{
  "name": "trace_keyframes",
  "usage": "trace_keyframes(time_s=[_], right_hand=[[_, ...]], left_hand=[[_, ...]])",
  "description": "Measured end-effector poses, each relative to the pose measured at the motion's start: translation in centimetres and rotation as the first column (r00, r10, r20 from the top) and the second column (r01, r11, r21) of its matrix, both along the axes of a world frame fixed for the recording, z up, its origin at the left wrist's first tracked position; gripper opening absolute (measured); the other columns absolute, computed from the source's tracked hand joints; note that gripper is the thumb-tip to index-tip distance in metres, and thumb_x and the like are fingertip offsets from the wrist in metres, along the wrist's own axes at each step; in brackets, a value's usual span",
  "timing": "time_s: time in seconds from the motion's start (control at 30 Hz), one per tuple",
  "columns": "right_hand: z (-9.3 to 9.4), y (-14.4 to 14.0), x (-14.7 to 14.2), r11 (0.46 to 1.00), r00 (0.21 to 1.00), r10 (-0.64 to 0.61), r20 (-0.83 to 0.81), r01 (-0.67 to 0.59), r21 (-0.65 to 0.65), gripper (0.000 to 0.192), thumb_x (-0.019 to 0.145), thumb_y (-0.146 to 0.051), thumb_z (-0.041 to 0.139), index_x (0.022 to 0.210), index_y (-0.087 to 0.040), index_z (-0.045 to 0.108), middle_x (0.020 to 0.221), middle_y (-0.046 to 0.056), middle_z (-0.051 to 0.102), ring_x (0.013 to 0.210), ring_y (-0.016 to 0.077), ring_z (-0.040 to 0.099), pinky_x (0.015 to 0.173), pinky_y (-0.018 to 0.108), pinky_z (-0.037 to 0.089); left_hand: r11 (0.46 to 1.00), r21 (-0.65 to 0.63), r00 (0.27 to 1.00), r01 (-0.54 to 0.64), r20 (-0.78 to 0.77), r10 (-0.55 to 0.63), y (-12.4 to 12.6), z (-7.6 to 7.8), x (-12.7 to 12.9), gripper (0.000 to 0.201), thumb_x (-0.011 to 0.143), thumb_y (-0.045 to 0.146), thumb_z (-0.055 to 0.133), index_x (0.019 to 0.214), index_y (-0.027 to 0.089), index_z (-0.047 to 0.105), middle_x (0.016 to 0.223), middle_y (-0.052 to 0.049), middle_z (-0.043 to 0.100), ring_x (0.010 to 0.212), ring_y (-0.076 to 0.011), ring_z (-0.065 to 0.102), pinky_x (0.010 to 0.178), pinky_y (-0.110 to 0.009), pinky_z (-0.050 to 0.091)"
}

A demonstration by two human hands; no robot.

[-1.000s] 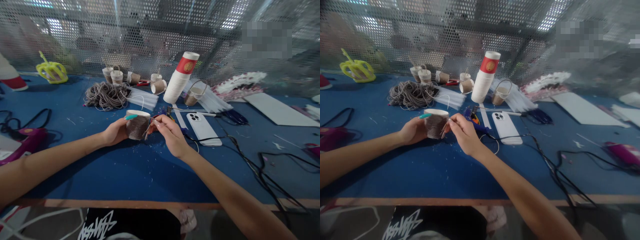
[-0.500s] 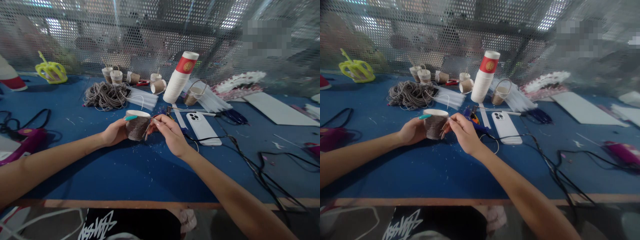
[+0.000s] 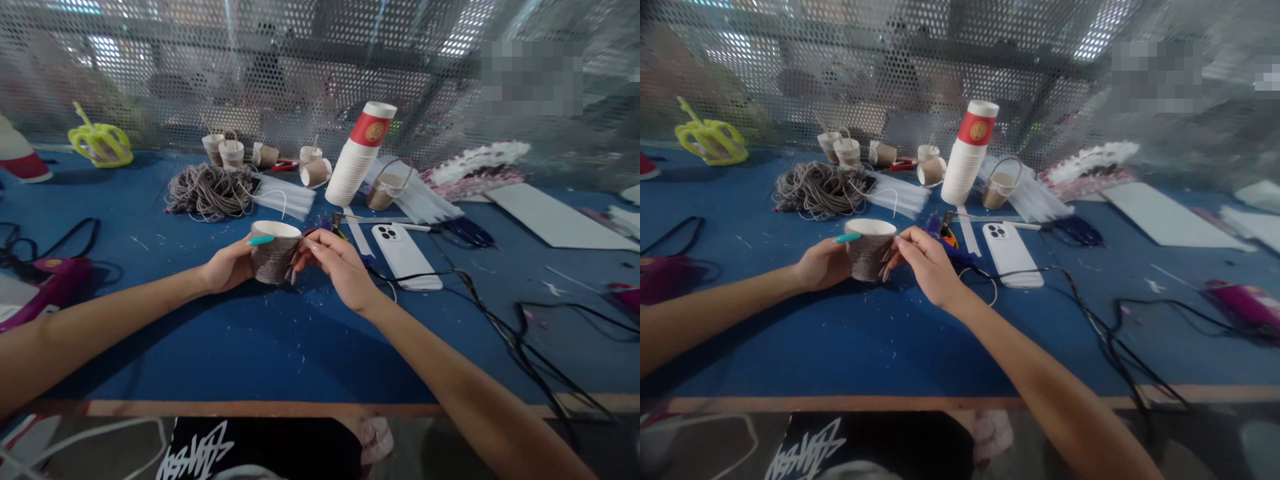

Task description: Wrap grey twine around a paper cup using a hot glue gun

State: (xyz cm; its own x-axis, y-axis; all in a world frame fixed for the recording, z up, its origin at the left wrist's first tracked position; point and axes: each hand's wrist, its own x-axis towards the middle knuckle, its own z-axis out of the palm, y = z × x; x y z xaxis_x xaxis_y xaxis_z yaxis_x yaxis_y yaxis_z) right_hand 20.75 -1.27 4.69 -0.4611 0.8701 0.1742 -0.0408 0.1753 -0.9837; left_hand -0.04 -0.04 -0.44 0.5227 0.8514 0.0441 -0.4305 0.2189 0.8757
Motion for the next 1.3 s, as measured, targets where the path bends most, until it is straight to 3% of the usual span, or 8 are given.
trace_keyframes(time_s=[0.4, 0.63, 0.83, 0.9, 0.97, 1.0, 1.1, 1.3], right_hand=[[-0.1, 0.3, -0.1, 0.998, 1.000, 0.003, -0.016, -0.004, -0.065, 0.022, 0.089, -0.040, 0.059, 0.080, -0.020, 0.056, 0.076, 0.002, 0.064, 0.070, 0.0147, 0.064, 0.067, 0.033, 0.053], [0.1, 0.3, 0.0, 0.985, 0.999, -0.032, -0.040, 0.025, -0.170, 0.019, 0.089, -0.035, 0.057, 0.077, -0.021, 0.057, 0.072, 0.001, 0.064, 0.066, 0.0141, 0.062, 0.069, 0.033, 0.053], [-0.4, 0.7, 0.2, 0.954, 0.993, -0.116, 0.033, 0.120, -0.274, 0.013, 0.091, -0.030, 0.047, 0.083, -0.021, 0.052, 0.068, 0.001, 0.062, 0.064, 0.0166, 0.062, 0.065, 0.035, 0.052], [-0.7, 0.7, 0.3, 0.955, 0.967, -0.238, 0.087, 0.249, -0.161, 0.009, 0.089, -0.030, 0.049, 0.083, -0.023, 0.049, 0.069, 0.000, 0.059, 0.065, 0.0168, 0.060, 0.063, 0.035, 0.051], [-0.9, 0.5, 0.5, 0.917, 0.913, -0.394, 0.100, 0.384, 0.108, 0.008, 0.085, -0.029, 0.055, 0.086, -0.024, 0.049, 0.078, 0.001, 0.059, 0.074, 0.0181, 0.060, 0.071, 0.038, 0.052], [-0.9, 0.3, 0.5, 0.869, 0.888, -0.452, 0.083, 0.417, 0.267, 0.011, 0.084, -0.028, 0.057, 0.090, -0.024, 0.049, 0.084, 0.002, 0.060, 0.082, 0.0196, 0.061, 0.078, 0.040, 0.052], [-0.6, -0.3, 0.6, 0.702, 0.884, -0.467, 0.017, 0.359, 0.615, 0.022, 0.083, -0.021, 0.059, 0.103, -0.026, 0.051, 0.105, 0.007, 0.063, 0.104, 0.0243, 0.061, 0.095, 0.047, 0.048], [0.0, -1.1, 0.5, 0.472, 0.908, -0.415, 0.055, 0.163, 0.866, 0.035, 0.078, -0.009, 0.059, 0.107, -0.028, 0.051, 0.118, 0.008, 0.070, 0.116, 0.0290, 0.059, 0.100, 0.054, 0.045]], left_hand=[[1.000, -0.013, 1.000, 0.006, 0.016, -0.006, 0.0, -0.1, -0.2, 0.064, 0.073, 0.052, 0.070, 0.128, 0.020, 0.062, 0.121, -0.010, 0.071, 0.122, -0.0360, 0.060, 0.102, -0.052, 0.047], [0.998, 0.048, 0.999, 0.051, -0.010, -0.051, 0.0, -0.1, -0.4, 0.060, 0.074, 0.043, 0.073, 0.127, 0.019, 0.060, 0.125, -0.013, 0.069, 0.118, -0.0348, 0.063, 0.103, -0.051, 0.047], [0.998, -0.015, 0.997, -0.054, -0.048, 0.053, -0.3, 0.4, 0.0, 0.053, 0.070, 0.034, 0.078, 0.119, 0.021, 0.063, 0.116, -0.009, 0.072, 0.115, -0.0321, 0.063, 0.104, -0.049, 0.046], [0.998, -0.020, 0.996, -0.066, -0.055, 0.065, -0.3, 0.3, 0.0, 0.053, 0.069, 0.033, 0.078, 0.119, 0.021, 0.063, 0.116, -0.009, 0.071, 0.117, -0.0326, 0.062, 0.106, -0.050, 0.044], [0.998, -0.021, 0.996, -0.062, -0.062, 0.060, -0.2, 0.3, 0.0, 0.054, 0.069, 0.033, 0.078, 0.120, 0.021, 0.062, 0.116, -0.009, 0.071, 0.118, -0.0326, 0.062, 0.106, -0.050, 0.045], [0.998, -0.023, 0.996, -0.061, -0.067, 0.059, -0.2, 0.2, 0.0, 0.055, 0.069, 0.033, 0.078, 0.120, 0.021, 0.061, 0.117, -0.009, 0.071, 0.118, -0.0325, 0.062, 0.106, -0.050, 0.045], [0.997, -0.034, 0.994, -0.070, -0.083, 0.067, -0.1, 0.2, 0.0, 0.056, 0.072, 0.033, 0.076, 0.124, 0.023, 0.059, 0.121, -0.009, 0.069, 0.120, -0.0332, 0.061, 0.103, -0.050, 0.047], [0.997, -0.038, 0.996, -0.065, -0.070, 0.062, -0.3, 0.4, 0.1, 0.055, 0.074, 0.033, 0.077, 0.125, 0.024, 0.059, 0.128, -0.009, 0.067, 0.125, -0.0347, 0.057, 0.103, -0.049, 0.048]])
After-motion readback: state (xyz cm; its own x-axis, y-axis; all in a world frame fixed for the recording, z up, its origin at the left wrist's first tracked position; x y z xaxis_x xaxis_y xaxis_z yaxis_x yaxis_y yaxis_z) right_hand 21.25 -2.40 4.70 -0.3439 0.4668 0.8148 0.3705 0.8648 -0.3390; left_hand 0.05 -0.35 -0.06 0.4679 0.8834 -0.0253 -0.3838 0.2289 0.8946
